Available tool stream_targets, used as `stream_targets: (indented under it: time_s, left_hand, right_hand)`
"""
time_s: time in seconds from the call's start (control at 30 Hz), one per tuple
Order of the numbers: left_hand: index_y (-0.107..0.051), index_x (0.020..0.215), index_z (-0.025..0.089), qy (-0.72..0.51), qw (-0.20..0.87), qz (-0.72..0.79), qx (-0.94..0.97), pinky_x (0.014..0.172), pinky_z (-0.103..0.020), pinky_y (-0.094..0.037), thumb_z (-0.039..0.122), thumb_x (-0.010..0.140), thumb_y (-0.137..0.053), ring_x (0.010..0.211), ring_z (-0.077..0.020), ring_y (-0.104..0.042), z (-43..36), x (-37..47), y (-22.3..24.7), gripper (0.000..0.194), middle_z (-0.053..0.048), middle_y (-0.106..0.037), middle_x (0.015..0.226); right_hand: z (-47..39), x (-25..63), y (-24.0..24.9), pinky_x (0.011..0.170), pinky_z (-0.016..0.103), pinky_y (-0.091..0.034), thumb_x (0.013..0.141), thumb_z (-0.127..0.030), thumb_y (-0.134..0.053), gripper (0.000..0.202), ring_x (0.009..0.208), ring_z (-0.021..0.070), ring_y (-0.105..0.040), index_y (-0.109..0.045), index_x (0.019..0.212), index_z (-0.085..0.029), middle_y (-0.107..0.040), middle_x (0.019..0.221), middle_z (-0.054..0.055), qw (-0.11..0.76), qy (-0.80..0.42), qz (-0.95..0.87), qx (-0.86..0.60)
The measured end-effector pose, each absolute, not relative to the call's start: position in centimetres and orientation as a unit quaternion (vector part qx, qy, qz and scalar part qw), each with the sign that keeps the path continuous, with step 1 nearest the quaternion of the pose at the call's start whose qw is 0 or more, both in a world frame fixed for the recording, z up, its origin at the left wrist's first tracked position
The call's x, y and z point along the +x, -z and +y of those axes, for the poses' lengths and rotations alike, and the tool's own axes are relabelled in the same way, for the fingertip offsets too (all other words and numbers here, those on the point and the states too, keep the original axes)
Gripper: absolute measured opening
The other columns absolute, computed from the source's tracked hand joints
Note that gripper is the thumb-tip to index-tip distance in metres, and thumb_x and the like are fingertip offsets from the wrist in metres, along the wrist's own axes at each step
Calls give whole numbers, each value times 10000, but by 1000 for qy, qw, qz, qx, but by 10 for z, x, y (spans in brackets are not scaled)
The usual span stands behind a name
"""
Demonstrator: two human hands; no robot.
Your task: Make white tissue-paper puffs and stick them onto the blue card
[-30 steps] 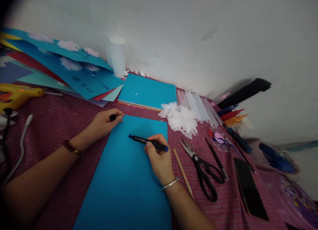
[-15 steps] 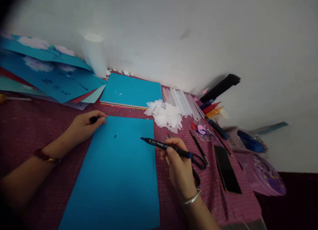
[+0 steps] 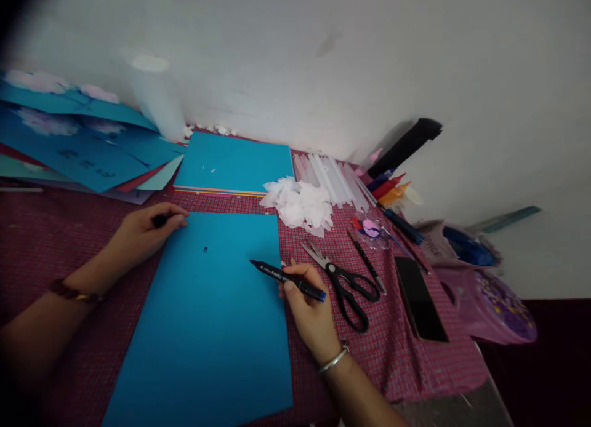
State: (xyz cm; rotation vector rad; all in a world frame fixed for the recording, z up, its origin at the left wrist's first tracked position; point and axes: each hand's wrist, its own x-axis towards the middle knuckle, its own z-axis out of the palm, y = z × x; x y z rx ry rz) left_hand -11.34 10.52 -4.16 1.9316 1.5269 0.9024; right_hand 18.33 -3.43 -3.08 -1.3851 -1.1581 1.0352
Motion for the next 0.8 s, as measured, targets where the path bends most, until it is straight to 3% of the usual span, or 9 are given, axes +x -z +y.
stream_targets:
  time_s: [0.8]
  left_hand:
    - [-620, 889, 208, -327, 264, 563, 712, 616, -257, -418, 392, 824, -500, 703, -162, -576, 106, -113, 41, 228, -3, -657, 778]
  right_hand:
    - [-38, 181, 24, 591, 276, -480, 814, -247, -579, 67, 598, 141, -603, -596, 875, -228, -621, 645, -27, 477, -394, -515, -593]
